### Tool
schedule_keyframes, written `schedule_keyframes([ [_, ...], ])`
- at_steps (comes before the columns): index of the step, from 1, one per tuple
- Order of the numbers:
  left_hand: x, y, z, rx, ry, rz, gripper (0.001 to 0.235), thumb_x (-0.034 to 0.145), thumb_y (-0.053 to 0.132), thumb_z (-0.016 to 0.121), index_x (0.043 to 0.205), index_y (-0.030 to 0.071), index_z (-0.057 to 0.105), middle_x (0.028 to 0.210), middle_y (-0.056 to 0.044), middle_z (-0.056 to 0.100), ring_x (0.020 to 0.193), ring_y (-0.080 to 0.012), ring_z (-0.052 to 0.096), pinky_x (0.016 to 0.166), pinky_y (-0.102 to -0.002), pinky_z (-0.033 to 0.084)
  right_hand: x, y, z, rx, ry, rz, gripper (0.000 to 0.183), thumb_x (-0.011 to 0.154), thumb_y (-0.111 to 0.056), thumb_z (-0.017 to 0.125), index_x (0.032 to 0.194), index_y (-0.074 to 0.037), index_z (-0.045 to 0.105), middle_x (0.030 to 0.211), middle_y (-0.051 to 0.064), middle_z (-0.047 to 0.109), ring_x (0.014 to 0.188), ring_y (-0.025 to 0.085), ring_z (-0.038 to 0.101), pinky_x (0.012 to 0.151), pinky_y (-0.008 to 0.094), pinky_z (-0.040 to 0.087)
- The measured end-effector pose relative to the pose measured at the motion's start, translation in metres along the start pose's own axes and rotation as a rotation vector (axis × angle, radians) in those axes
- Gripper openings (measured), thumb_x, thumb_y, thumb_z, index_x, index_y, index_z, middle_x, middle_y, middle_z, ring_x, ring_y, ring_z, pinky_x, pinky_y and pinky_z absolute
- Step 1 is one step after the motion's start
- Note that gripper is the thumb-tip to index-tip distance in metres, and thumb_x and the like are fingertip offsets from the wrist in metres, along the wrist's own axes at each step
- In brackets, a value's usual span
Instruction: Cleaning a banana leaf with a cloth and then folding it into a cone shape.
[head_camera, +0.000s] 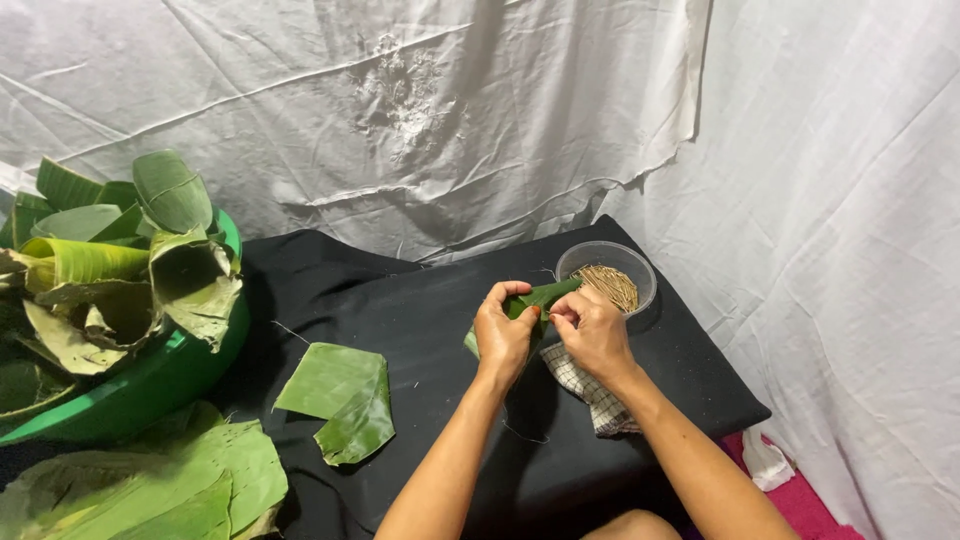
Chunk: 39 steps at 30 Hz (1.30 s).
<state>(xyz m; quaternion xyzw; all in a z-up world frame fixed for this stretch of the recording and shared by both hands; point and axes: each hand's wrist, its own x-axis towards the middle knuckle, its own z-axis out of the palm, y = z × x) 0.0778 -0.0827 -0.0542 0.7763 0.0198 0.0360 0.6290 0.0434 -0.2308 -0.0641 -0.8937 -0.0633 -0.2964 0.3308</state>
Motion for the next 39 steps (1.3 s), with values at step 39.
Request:
schedule_keyframes([
  [39,-0.056,0.022,-0.085,-0.462,-0.068,-0.14,0.038,0.075,0.001,0.078,0.112,0.006,0.072,0.083,-0.014,0.067,0.068,-0.0167,0.063,0.053,-0.027,0.056,-0.031,-0.072,0.004,0.719,-0.161,0.462,0.01,0.084,-0.015,0.083,0.091,-0.008,0.08,0.069,0.002,0.074,0.067,0.006,0.058,0.066,0.021,0.047],
])
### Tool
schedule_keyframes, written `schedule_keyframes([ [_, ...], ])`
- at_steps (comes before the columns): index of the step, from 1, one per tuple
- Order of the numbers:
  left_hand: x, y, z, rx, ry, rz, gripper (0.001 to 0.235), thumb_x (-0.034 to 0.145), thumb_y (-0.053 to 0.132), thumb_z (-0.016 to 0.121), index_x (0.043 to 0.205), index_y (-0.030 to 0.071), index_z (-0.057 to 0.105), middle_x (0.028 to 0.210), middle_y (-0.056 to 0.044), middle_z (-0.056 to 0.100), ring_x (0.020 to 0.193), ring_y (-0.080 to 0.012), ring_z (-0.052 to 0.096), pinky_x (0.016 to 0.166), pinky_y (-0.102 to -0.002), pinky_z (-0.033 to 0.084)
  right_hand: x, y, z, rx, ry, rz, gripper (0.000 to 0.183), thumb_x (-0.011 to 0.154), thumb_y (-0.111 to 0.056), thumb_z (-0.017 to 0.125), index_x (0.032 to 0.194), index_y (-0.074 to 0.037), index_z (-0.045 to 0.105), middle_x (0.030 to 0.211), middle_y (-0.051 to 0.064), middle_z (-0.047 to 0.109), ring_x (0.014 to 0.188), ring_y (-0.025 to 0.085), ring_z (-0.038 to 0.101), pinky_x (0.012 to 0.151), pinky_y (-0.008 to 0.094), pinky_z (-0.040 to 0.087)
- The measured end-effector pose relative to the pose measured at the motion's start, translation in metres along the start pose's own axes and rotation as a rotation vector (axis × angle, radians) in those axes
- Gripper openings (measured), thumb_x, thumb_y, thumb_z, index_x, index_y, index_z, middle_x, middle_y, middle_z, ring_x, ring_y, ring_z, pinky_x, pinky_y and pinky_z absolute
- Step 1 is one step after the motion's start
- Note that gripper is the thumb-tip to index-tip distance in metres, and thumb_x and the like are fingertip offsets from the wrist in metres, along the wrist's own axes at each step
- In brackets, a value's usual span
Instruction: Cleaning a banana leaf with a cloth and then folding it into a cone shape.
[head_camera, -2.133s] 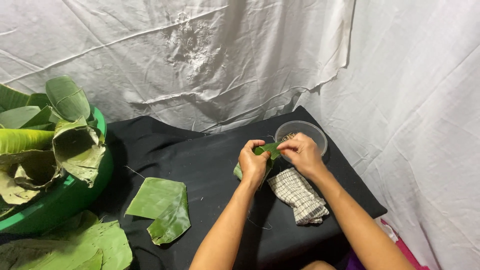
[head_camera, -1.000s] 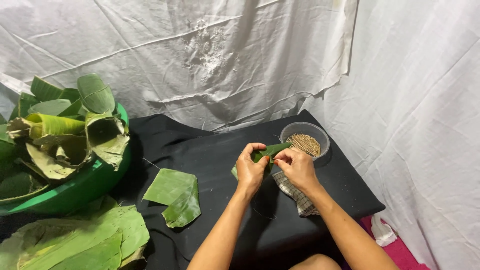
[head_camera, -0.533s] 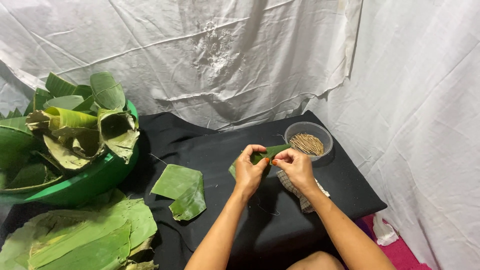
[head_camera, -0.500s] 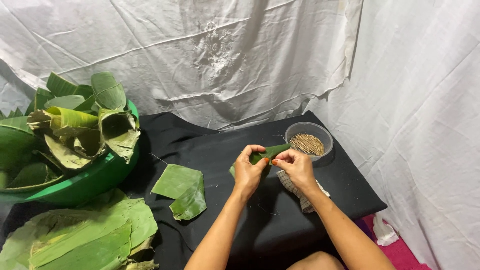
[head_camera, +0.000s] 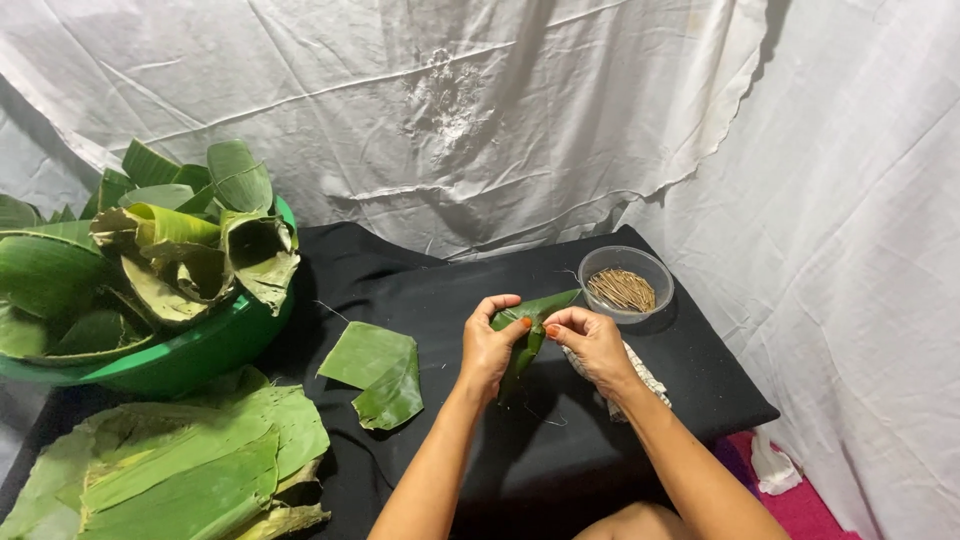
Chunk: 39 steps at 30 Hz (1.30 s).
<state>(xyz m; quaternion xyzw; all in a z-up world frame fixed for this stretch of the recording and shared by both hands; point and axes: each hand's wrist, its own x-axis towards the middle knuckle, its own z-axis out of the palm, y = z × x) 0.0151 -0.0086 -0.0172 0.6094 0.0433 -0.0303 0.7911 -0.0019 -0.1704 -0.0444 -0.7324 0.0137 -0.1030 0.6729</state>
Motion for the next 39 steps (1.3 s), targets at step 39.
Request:
schedule_keyframes([
  [39,-0.03,0.026,-0.035,0.311,-0.222,0.106,0.062,0.067,-0.003,0.078,0.123,0.022,0.074,0.082,-0.004,0.07,0.073,-0.0123,0.064,0.065,-0.025,0.054,0.005,0.021,-0.009,-0.298,0.115,-0.185,0.055,0.082,-0.035,0.088,0.131,-0.02,0.069,0.123,0.018,0.053,0.112,0.03,0.061,0.099,0.037,0.052],
])
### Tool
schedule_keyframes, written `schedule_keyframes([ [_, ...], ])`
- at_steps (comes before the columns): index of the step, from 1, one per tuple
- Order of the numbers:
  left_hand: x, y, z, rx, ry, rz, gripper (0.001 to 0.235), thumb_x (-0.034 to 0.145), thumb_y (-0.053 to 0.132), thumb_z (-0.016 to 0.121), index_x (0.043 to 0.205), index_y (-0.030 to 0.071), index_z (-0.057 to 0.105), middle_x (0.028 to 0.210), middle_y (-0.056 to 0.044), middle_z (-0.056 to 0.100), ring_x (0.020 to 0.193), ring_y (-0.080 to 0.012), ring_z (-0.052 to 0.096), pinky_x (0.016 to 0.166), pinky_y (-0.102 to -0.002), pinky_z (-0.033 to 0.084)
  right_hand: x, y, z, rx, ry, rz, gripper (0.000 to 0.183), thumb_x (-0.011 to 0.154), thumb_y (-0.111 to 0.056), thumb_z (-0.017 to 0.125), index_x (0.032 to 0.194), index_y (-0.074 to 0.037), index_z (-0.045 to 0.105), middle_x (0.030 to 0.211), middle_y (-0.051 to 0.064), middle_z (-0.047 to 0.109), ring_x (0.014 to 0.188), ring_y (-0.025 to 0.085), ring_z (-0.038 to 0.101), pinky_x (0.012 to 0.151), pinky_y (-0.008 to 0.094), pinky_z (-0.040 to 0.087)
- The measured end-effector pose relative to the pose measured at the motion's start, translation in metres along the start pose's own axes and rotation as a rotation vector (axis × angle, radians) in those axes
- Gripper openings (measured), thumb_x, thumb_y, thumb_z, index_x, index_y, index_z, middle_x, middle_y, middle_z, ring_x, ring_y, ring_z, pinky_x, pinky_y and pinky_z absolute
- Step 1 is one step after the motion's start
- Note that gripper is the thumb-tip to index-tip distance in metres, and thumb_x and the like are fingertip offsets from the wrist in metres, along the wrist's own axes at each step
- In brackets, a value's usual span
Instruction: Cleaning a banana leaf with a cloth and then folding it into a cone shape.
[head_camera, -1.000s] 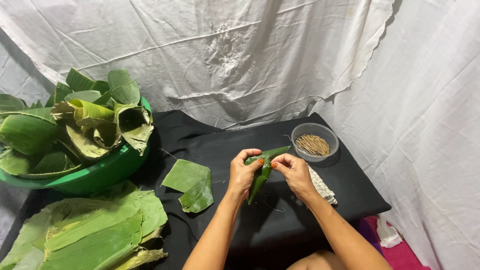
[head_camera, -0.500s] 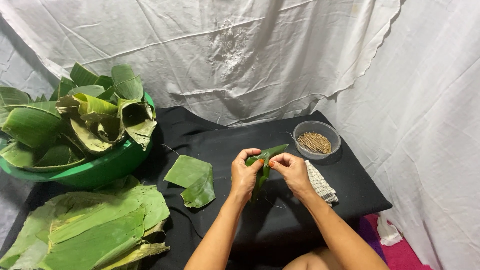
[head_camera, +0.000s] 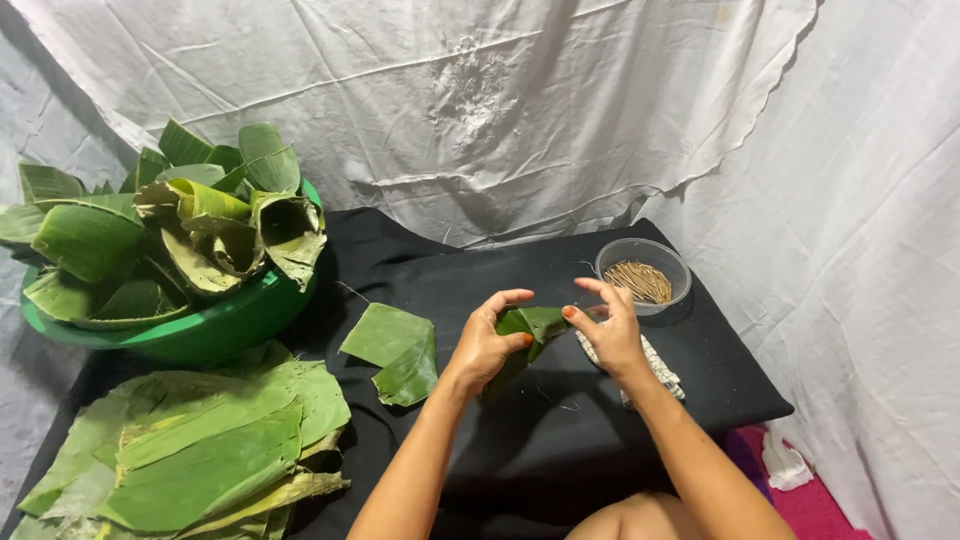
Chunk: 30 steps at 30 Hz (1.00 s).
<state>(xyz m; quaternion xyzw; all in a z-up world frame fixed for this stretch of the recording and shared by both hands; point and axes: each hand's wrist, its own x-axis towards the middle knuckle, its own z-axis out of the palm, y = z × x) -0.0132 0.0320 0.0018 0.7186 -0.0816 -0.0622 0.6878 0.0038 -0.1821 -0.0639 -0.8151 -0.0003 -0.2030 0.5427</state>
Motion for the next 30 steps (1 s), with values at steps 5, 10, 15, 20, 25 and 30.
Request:
schedule_keyframes([
  [5,0.004,-0.002,-0.011,0.259,-0.052,-0.08,0.072,0.071,0.014,0.082,0.134,0.046,0.064,0.091,0.001,0.075,0.087,-0.0165,0.072,0.079,-0.03,0.056,-0.015,-0.025,-0.006,0.468,-0.193,0.415,0.034,0.087,-0.014,0.08,0.12,-0.007,0.074,0.102,0.01,0.072,0.069,0.021,0.075,0.057,0.025,0.061],
  [10,0.009,-0.036,-0.045,0.028,-0.12,0.014,0.089,0.066,-0.007,0.081,0.147,0.022,0.057,0.097,-0.01,0.076,0.091,-0.0187,0.07,0.083,-0.033,0.058,-0.02,0.004,-0.002,0.519,-0.207,0.467,0.031,0.086,-0.004,0.077,0.117,0.0,0.075,0.095,0.017,0.077,0.077,0.026,0.077,0.067,0.029,0.064],
  [15,0.006,-0.066,-0.078,-0.119,0.007,-0.036,0.086,0.064,-0.011,0.082,0.143,0.009,0.057,0.078,-0.009,0.071,0.075,-0.0162,0.069,0.071,-0.031,0.063,-0.021,0.036,0.004,0.665,-0.135,0.586,0.031,0.088,-0.006,0.076,0.119,-0.001,0.073,0.105,0.011,0.076,0.086,0.017,0.075,0.076,0.026,0.064],
  [20,-0.008,-0.077,-0.085,-0.167,0.15,-0.006,0.065,0.069,-0.01,0.078,0.131,0.006,0.067,0.081,-0.007,0.074,0.076,-0.0122,0.065,0.073,-0.026,0.059,-0.026,0.047,0.018,0.69,-0.151,0.561,0.032,0.085,-0.001,0.077,0.118,0.0,0.073,0.104,0.013,0.075,0.089,0.022,0.075,0.081,0.033,0.065],
  [25,-0.011,-0.131,-0.09,0.033,0.239,-0.015,0.029,0.07,-0.002,0.081,0.096,0.012,0.083,0.087,-0.007,0.079,0.083,-0.0149,0.068,0.076,-0.03,0.056,-0.032,0.065,0.031,0.401,-0.189,0.396,0.037,0.075,0.008,0.082,0.111,-0.002,0.079,0.095,0.01,0.077,0.085,0.018,0.072,0.078,0.033,0.064],
  [30,-0.015,-0.16,-0.095,0.189,0.249,0.026,0.02,0.07,0.006,0.082,0.082,0.022,0.083,0.091,0.003,0.077,0.09,-0.0145,0.072,0.083,-0.03,0.055,-0.045,0.07,0.037,-0.049,-0.199,0.118,0.029,0.069,0.004,0.083,0.091,-0.015,0.085,0.084,0.004,0.078,0.08,0.014,0.073,0.075,0.028,0.059],
])
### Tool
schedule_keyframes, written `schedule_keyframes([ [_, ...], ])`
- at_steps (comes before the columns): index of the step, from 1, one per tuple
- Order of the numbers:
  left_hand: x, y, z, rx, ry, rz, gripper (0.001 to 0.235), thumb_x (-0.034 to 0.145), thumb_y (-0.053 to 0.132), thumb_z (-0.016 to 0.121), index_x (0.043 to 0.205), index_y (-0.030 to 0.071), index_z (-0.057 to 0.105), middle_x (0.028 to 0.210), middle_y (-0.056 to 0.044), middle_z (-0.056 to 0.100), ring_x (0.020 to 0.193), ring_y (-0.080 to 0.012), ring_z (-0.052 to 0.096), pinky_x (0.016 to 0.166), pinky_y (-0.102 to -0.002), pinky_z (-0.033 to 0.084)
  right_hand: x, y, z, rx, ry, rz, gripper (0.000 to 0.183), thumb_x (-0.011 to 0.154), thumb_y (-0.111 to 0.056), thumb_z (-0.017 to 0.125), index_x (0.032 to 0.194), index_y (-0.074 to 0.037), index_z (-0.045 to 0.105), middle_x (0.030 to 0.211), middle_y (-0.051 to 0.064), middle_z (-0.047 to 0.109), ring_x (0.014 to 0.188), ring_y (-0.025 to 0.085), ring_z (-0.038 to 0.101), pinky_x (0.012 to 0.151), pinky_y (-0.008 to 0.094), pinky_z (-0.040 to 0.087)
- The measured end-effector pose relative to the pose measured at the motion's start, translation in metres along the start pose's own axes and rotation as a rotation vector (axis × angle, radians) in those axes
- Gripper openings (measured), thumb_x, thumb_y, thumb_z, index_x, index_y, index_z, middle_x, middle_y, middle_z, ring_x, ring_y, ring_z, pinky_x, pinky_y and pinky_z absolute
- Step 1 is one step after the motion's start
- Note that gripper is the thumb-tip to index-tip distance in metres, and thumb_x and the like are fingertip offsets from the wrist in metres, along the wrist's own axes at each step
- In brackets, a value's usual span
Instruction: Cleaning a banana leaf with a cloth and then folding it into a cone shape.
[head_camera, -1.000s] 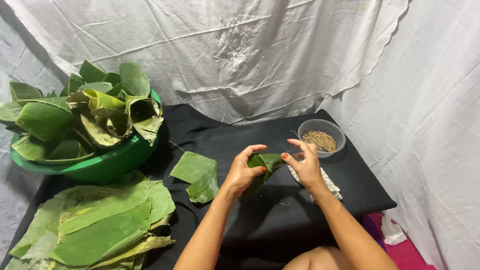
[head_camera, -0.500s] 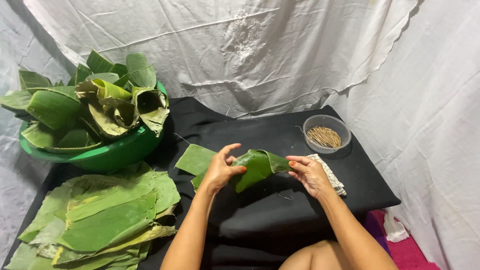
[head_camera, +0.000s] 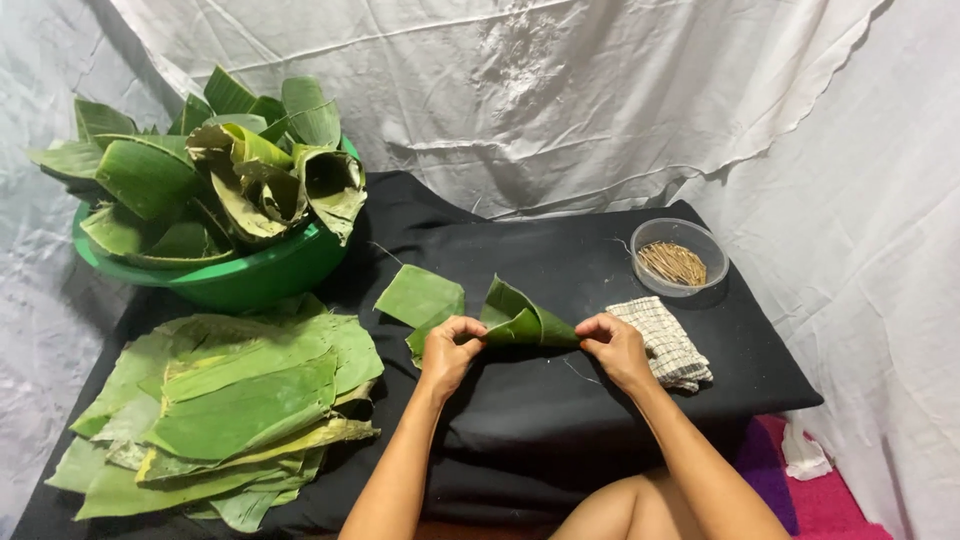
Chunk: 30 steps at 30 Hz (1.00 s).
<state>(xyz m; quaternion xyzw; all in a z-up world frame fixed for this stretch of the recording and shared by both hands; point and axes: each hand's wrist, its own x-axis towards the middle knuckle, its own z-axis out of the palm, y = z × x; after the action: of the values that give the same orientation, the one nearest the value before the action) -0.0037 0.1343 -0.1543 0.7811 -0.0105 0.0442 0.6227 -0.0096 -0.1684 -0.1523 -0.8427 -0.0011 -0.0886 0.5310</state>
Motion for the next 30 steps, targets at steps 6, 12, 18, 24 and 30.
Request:
schedule_keyframes([
  [6,-0.013,-0.007,-0.012,-0.079,-0.054,0.023,0.021,0.069,0.003,0.08,0.087,0.015,0.083,0.089,-0.001,0.076,0.089,-0.0126,0.067,0.082,-0.029,0.054,-0.012,0.002,-0.001,-0.015,0.016,-0.184,0.02,0.074,-0.006,0.089,0.091,-0.016,0.084,0.092,0.002,0.078,0.09,0.015,0.073,0.082,0.028,0.058],
  [12,-0.014,-0.003,-0.013,-0.057,-0.142,0.122,0.015,0.071,0.002,0.077,0.076,0.016,0.083,0.103,-0.007,0.077,0.1,-0.0231,0.069,0.092,-0.035,0.051,-0.024,-0.033,-0.007,0.018,-0.085,-0.196,0.03,0.083,-0.02,0.084,0.113,-0.02,0.081,0.109,0.006,0.078,0.105,0.021,0.071,0.096,0.036,0.052],
  [18,-0.019,0.011,-0.013,-0.124,-0.137,0.107,0.018,0.072,0.0,0.075,0.084,0.013,0.082,0.111,-0.01,0.075,0.106,-0.028,0.07,0.094,-0.038,0.054,-0.014,-0.01,-0.008,0.021,-0.155,-0.246,0.031,0.08,-0.019,0.085,0.11,-0.02,0.082,0.109,0.002,0.078,0.105,0.02,0.067,0.099,0.035,0.048],
  [24,-0.025,0.027,-0.014,-0.261,-0.078,0.079,0.015,0.075,-0.002,0.074,0.088,0.004,0.078,0.137,-0.022,0.056,0.122,-0.0377,0.058,0.104,-0.051,0.049,-0.014,-0.009,-0.006,-0.06,-0.152,-0.244,0.04,0.073,-0.014,0.087,0.112,-0.021,0.081,0.098,0.003,0.077,0.095,0.019,0.068,0.094,0.035,0.05],
  [30,-0.028,0.036,-0.016,-0.487,-0.075,-0.014,0.018,0.076,-0.004,0.079,0.094,-0.001,0.079,0.149,-0.029,0.044,0.124,-0.0382,0.059,0.105,-0.042,0.05,-0.013,0.015,-0.001,0.112,-0.05,-0.152,0.03,0.074,-0.004,0.086,0.101,-0.015,0.08,0.095,0.002,0.075,0.089,0.013,0.067,0.089,0.032,0.052],
])
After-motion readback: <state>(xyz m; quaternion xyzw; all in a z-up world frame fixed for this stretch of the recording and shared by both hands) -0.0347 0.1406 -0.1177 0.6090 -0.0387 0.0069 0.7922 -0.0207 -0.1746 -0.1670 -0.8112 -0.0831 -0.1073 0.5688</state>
